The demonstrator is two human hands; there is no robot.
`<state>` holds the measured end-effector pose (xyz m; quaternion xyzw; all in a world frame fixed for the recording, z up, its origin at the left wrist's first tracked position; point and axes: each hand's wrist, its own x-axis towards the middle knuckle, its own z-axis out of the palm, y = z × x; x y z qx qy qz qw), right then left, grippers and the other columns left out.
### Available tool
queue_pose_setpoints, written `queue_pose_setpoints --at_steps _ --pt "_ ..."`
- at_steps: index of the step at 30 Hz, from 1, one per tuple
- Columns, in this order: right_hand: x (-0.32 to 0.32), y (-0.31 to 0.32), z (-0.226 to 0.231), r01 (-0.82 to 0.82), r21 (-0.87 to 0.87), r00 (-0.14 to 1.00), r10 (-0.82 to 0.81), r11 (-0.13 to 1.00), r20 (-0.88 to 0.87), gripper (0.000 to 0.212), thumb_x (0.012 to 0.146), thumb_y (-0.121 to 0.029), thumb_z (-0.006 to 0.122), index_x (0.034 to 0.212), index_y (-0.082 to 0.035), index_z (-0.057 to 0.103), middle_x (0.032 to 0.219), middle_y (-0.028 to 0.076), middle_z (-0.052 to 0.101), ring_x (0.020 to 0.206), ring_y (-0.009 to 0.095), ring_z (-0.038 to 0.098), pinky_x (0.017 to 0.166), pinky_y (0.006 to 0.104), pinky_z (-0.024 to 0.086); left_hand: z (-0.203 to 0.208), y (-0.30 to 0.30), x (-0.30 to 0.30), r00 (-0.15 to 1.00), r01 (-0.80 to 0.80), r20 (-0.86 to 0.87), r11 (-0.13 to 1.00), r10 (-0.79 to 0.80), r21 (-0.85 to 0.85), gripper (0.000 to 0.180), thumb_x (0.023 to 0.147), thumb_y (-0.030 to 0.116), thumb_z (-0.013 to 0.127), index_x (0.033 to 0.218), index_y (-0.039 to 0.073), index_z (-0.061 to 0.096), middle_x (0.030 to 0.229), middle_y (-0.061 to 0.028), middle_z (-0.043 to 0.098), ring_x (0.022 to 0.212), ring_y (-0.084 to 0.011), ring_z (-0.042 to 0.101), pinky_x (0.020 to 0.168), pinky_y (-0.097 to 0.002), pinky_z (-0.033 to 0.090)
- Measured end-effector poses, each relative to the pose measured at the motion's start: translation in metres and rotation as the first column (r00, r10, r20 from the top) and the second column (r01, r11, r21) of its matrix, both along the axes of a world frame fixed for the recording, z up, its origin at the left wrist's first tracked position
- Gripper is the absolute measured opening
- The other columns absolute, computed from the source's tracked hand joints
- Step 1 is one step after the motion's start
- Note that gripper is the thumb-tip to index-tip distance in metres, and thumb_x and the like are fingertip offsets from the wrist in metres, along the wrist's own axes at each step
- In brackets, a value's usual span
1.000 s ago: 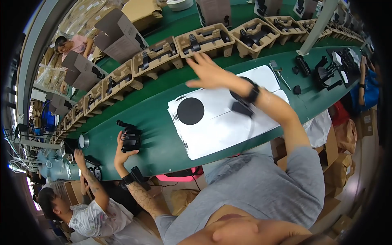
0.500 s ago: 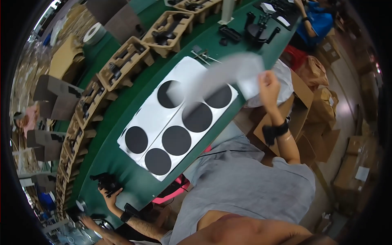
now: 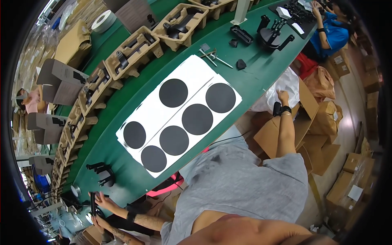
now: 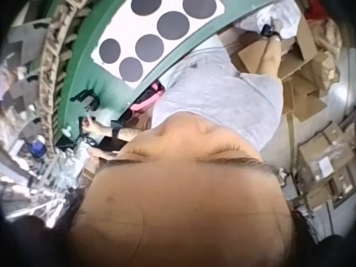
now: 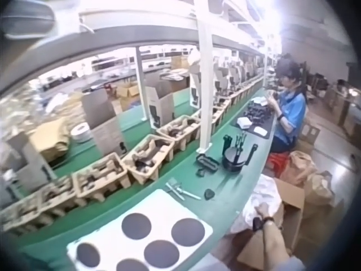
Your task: The person peels a circular pad from a sheet, presses it onto the base of a stand, and rubs it firmly before setting the stand aside to repeat the process.
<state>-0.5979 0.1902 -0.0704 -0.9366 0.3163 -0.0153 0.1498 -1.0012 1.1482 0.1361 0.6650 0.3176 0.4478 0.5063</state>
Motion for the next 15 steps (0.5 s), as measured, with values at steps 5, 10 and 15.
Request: queue_pose_setpoints --at_steps 5,10,15 --pt "0.024 0.109 0.108 -0.027 -0.133 0.637 0.119 0.991 0.761 0.024 0.082 -0.015 0.060 0.102 -0.002 0.065 0.103 0.018 0.064 0.094 0.033 0.061 0.084 0.0402 0.047 0.086 -0.126 0.021 0.589 0.471 0.782 0.873 -0.202 -0.129 0.096 0.063 0.026 0.073 0.142 -0.001 0.025 0.133 -0.0265 0.037 0.127 -0.0396 0.035 0.113 -0.0471 0.023" --pt "0.000 0.278 0.231 -0.629 -0.025 0.350 0.312 0.777 0.883 0.025 0.074 0.008 0.054 0.095 -0.001 0.064 0.097 0.012 0.063 0.088 0.029 0.062 0.081 0.0342 0.049 0.084 -0.206 0.097 0.573 0.634 0.748 0.759 -0.334 -0.148 0.108 0.061 0.041 0.075 0.143 0.000 0.019 0.129 -0.0306 0.036 0.122 -0.0397 0.040 0.108 -0.0490 0.031" --pt "-0.012 0.393 0.270 -0.981 -0.192 -0.125 0.844 -0.027 0.522 0.043 0.060 0.009 0.052 0.100 -0.003 0.063 0.104 0.010 0.061 0.103 0.030 0.056 0.088 0.0393 0.048 0.062 -0.274 0.170 0.600 0.778 0.718 0.466 -0.353 -0.421 0.110 0.058 0.042 0.075 0.143 0.001 0.019 0.125 -0.0301 0.043 0.114 -0.0411 0.050 0.104 -0.0489 0.037"
